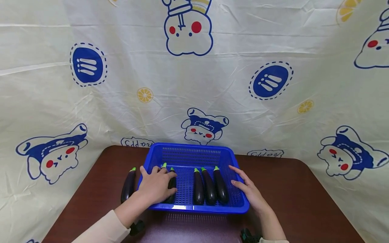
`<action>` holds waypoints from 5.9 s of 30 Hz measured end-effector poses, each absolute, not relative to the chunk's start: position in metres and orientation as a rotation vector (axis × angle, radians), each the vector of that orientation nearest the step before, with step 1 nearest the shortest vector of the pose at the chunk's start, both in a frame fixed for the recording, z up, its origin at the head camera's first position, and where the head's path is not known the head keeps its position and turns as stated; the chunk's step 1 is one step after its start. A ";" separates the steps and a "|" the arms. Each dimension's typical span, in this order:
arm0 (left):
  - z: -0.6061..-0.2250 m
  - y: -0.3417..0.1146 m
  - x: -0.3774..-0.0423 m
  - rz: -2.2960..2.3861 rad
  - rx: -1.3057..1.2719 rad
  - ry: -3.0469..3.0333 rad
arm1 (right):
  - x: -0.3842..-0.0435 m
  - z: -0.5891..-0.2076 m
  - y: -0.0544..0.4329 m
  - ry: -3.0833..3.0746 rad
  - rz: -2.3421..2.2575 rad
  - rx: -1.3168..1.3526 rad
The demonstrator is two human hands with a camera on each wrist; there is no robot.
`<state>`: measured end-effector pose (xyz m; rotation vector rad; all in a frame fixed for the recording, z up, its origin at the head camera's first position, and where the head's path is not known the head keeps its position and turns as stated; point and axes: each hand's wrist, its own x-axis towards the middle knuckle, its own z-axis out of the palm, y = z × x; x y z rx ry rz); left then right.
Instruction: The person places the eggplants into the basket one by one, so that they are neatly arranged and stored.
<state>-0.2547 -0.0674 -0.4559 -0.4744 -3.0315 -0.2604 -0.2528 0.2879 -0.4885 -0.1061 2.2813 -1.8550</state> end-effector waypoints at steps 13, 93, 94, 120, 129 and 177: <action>-0.443 -0.075 -0.256 -0.567 -0.488 -3.012 | -0.253 -0.491 0.290 2.278 -1.860 -0.103; -0.454 -0.202 -0.258 -0.702 -0.433 -3.185 | -0.252 -0.490 0.289 2.269 -1.876 -0.150; -0.454 -0.202 -0.258 -0.707 -0.433 -3.184 | -0.252 -0.490 0.289 2.269 -1.875 -0.150; -0.462 -0.205 -0.259 -0.806 -0.393 -3.184 | -0.253 -0.491 0.288 2.258 -1.881 -0.147; -0.457 -0.206 -0.259 -0.827 -0.388 -3.186 | -0.253 -0.491 0.287 2.261 -1.883 -0.134; -0.406 -0.199 -0.255 -0.817 -0.413 -3.114 | -0.253 -0.492 0.290 2.268 -1.890 -0.157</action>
